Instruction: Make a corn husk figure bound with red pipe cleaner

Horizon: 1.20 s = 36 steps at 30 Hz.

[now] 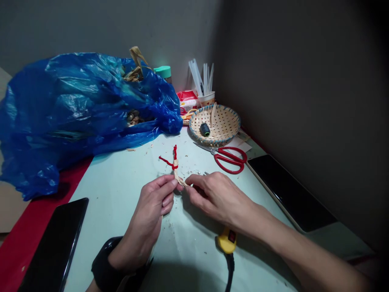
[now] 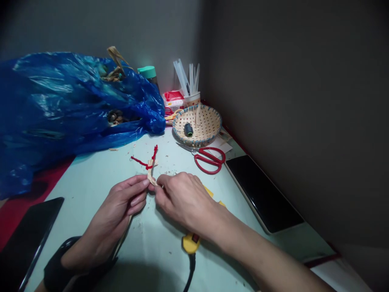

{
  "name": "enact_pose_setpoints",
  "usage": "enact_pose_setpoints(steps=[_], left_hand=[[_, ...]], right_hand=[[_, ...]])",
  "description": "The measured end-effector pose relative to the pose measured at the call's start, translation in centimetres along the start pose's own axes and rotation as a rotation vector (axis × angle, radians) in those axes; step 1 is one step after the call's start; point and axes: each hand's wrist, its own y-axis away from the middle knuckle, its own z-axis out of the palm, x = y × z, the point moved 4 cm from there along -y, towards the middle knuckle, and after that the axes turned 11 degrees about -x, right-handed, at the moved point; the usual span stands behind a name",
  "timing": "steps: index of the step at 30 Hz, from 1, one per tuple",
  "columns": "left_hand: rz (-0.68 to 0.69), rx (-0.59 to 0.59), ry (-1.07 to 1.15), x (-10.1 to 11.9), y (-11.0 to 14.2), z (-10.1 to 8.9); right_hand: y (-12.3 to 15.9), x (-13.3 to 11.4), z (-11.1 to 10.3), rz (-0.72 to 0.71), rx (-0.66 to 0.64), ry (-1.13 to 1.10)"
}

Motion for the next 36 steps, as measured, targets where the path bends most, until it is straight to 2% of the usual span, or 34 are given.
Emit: enact_pose_setpoints(steps=[5,16,24,31,36], left_hand=[[0.010,-0.008,-0.002,0.0,0.0,0.0],[0.030,-0.090,-0.079,0.2,0.0,0.6],[0.028,-0.003,-0.134,0.1,-0.1,0.2],[0.060,0.064,-0.125,0.3,0.0,0.4],[0.134,0.090,-0.182,0.3,-0.1,0.4]], right_hand=[[-0.3,0.5,0.2,-0.073,-0.019,-0.262],[-0.6,1.0,0.4,-0.072,-0.039,-0.305],[-0.8,1.4,-0.3,-0.006,0.046,-0.319],[-0.7,0.8,-0.3,-0.074,0.074,-0.260],[-0.4,0.6,-0.6,-0.073,0.087,-0.260]])
